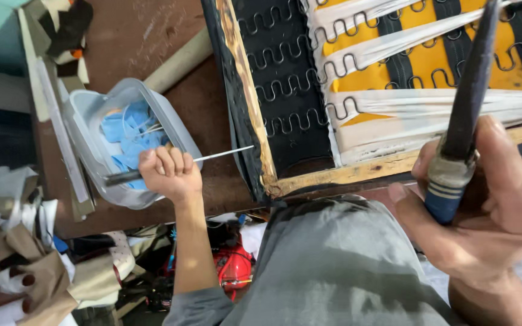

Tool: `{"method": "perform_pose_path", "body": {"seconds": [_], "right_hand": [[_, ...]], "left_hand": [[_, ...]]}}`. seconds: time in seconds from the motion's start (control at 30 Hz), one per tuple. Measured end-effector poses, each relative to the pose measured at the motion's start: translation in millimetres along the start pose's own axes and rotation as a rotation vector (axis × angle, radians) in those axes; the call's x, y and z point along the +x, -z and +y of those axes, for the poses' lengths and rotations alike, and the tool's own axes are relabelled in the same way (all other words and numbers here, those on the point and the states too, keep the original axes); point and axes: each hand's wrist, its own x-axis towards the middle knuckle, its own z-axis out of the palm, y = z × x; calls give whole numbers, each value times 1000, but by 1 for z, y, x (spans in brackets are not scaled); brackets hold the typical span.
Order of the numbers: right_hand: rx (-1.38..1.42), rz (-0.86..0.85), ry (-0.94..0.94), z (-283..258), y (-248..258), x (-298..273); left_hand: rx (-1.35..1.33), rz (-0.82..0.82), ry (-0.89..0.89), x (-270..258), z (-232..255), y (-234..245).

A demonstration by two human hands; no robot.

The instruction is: The person removes staples and fabric from a wooden furniture frame using pliers and a staple remover.

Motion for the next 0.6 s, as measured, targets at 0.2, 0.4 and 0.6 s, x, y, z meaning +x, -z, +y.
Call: {"method": "perform_pose_path", "body": {"seconds": [0.2, 0.4, 0.6], "right_hand": [[27, -54, 72, 3, -10, -1], [-95, -15, 103, 8, -17, -12], [-92, 8, 59, 11, -14, -15]], "left_hand": [[625, -576, -232, 5, 3, -109], [1037, -728, 58, 2, 8, -177], [1013, -803, 179, 8, 1, -186]]}}
